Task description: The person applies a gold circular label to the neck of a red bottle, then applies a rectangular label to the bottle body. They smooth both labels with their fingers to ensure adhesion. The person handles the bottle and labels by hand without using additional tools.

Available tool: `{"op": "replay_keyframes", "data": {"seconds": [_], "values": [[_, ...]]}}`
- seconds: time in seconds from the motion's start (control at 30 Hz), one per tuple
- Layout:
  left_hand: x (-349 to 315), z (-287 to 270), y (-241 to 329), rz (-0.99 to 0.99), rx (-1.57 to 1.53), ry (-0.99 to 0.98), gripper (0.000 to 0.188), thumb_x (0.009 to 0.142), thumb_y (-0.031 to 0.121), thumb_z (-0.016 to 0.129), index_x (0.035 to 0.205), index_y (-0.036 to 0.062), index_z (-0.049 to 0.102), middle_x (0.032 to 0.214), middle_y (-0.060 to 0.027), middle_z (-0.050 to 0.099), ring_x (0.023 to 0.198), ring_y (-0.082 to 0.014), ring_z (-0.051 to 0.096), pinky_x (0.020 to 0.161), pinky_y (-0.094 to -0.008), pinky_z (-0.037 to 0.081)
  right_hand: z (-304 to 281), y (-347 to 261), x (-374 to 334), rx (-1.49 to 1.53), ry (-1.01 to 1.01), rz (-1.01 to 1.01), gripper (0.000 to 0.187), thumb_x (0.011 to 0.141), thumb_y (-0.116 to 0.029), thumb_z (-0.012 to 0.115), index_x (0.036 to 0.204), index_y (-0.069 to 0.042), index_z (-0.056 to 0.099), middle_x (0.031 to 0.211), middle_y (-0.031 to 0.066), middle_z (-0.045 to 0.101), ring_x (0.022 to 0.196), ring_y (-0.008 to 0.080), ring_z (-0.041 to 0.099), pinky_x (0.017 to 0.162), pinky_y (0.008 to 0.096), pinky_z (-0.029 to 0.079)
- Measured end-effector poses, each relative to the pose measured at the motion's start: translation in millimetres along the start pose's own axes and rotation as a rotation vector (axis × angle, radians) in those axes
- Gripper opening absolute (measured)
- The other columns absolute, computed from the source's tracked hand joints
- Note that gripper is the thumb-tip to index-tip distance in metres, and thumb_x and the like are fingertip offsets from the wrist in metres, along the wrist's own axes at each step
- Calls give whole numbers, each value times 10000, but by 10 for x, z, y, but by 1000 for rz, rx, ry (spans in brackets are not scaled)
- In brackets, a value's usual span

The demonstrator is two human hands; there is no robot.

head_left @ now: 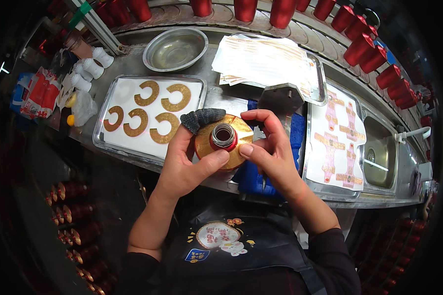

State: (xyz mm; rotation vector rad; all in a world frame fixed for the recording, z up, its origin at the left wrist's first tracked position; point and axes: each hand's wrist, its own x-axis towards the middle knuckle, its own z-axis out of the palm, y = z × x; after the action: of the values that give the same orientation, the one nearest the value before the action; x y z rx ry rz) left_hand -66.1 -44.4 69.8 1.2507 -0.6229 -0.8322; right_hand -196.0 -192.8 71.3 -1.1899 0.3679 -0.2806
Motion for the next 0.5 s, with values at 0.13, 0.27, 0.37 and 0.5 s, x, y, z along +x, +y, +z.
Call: {"op": "replay_keyframes", "data": {"seconds": [0.13,0.27,0.37,0.5], "values": [[1,37,-40,39,-30,14,635,790,138,740,1362,14,495,1326,-133,584,1205,-206,582,1055,-365,451,43,72,-8,36,4,3,420,913,-101,681,1265,-47,457,898,57,673,688,58,635,570,190,466],[112,-146,-48,42,-77,-101,619,780,73,734,1350,10,501,1342,-151,589,1215,-200,584,1061,-369,455,156,221,-88,-39,116,-98,395,898,-94,709,1207,-35,470,904,-2,553,583,-10,476,504,161,354],[173,-275,13,-7,-137,-256,638,763,53,723,1360,2,501,1369,-157,580,1238,-215,577,1080,-377,443,175,267,-195,53,118,-67,349,888,-52,692,1165,-38,479,941,-4,522,607,-7,485,549,154,366],[86,-191,102,-5,72,-142,648,725,106,719,1333,-8,526,1389,-176,555,1237,-231,573,1064,-378,445,119,191,-253,-19,174,-123,184,871,-23,692,1013,-38,576,880,-22,559,613,-7,487,606,151,375]]}}
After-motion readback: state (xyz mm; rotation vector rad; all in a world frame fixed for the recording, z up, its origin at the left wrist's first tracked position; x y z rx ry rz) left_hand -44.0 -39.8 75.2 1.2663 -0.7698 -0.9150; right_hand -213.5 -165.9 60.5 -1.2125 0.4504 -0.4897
